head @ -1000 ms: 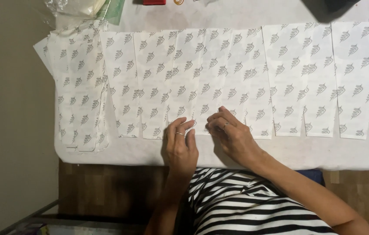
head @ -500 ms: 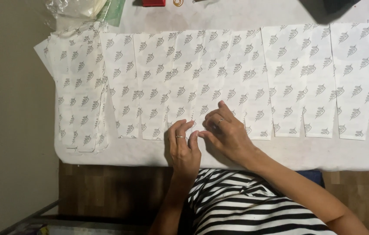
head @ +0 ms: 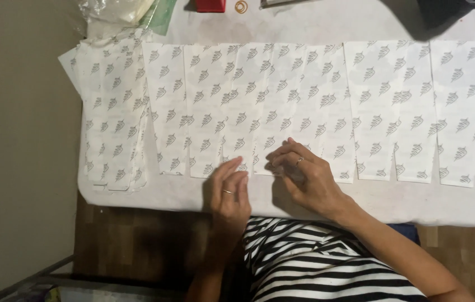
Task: The person is aligning multiple printed paper strips on a table and applying white glue to the edges to join them together.
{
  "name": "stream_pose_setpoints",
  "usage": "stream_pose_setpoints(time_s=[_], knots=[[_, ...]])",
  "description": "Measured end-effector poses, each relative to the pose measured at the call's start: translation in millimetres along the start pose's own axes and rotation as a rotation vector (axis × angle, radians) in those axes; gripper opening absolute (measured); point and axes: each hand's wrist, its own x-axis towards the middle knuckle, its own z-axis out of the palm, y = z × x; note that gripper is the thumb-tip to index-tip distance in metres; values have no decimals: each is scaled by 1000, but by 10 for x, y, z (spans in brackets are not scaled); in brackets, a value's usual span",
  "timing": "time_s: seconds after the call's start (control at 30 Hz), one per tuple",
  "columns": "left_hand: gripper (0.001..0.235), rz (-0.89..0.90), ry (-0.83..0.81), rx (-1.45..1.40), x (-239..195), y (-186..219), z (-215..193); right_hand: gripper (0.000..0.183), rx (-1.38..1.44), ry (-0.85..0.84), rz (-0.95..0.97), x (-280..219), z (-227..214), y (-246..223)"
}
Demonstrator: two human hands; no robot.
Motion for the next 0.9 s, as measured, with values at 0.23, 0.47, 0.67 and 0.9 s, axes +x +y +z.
stream_pose_setpoints(time_s=[0.23, 0.47, 0.67, 0.9], knots=[[16, 92, -268, -27, -121, -665, -267, 14, -36, 0, -249, 137, 342, -184], [13, 88, -331, -103, -109, -857, -248, 14, -182, 23, -337, 157, 473, -153], [7, 101, -331, -219, -12, -780, -287, 16, -309, 14, -411, 181, 428, -222], [7, 106, -309, -220, -66, -828, -239, 13, -293, 40, -443, 138, 471, -98]])
